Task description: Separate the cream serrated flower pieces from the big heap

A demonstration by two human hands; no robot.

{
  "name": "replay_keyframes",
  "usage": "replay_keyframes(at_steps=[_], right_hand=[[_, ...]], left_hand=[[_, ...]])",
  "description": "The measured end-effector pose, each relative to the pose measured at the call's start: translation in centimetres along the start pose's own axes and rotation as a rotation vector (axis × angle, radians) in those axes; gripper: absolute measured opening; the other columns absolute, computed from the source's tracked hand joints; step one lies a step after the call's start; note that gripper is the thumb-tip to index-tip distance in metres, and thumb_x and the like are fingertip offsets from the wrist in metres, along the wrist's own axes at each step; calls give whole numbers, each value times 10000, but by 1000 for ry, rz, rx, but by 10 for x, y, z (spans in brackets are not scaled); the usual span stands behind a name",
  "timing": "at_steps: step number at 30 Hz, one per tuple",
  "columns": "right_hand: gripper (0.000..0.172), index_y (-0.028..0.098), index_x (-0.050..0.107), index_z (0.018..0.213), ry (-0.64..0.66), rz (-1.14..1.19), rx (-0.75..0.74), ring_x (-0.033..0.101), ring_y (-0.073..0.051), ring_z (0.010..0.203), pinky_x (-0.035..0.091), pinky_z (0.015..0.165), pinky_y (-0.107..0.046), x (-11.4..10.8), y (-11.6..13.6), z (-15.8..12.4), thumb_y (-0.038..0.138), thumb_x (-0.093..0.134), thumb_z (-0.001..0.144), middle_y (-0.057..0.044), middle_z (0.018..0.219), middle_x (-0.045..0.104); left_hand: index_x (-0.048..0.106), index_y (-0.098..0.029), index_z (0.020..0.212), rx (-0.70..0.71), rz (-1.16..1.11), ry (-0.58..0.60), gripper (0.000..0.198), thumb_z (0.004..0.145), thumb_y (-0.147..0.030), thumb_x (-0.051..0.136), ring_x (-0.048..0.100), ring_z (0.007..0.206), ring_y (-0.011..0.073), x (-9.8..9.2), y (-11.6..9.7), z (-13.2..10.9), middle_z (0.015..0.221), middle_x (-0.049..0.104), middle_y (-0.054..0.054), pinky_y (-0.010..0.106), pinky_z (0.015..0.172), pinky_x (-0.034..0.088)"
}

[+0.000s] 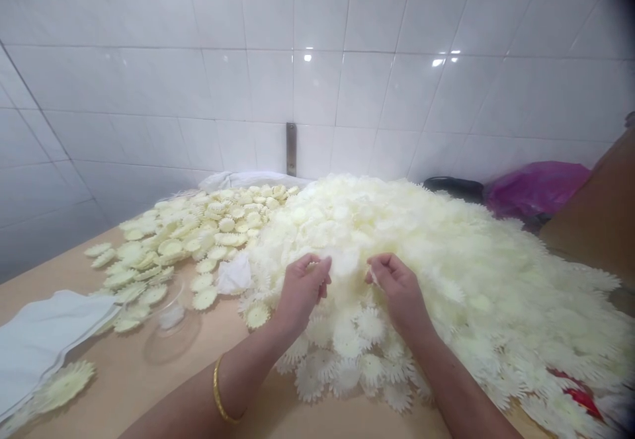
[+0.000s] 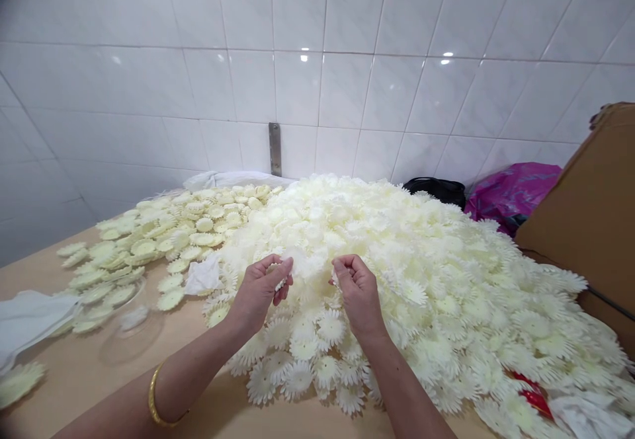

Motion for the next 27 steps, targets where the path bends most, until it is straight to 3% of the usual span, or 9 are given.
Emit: replay_keyframes(at_steps=[5, 11, 19, 27], right_hand=[[337, 156, 596, 804, -69, 140, 11, 534, -135, 678, 429, 675, -273, -7, -9, 5, 481, 524, 752, -19, 713, 575], [309, 150, 598, 810, -106, 258, -23, 546, -126, 672, 440, 659, -269, -14, -13, 8, 449, 529, 766, -17, 709, 573], [312, 148, 606, 786, -160, 165, -70, 547, -123, 650, 445, 660, -273, -21, -1, 5, 437, 487, 798, -13, 666, 573], [329, 151, 609, 771, -132, -30, -103, 567, -141, 652, 461, 670, -291, -16, 10, 2, 438, 453, 812, -25, 653, 593]], left_hand=[[474, -162, 680, 2, -46, 5, 300, 741, -452, 524, 404, 446, 55, -1, -1, 1, 629, 504, -7, 191, 417, 285], [516, -155, 891, -22, -135, 52, 185, 727, -239, 531, 508, 588, 97, 8, -3, 0, 762, 574, 42, 219, 523, 383], [507, -151, 791, -7, -104, 121, 158, 757, -305, 523, 463, 498, 80, 13, -1, 1, 642, 576, 28, 203, 461, 360], [479, -158, 703, 18, -144, 67, 221, 759, -365, 534, 344, 372, 36, 3, -1, 5, 521, 477, -37, 170, 356, 239]])
Point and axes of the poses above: each hand's wrist, its own z-axis towards the middle knuckle, its own x-axis out of the palm, y = z × x, the point moved 10 cm from there along z, towards the middle knuckle
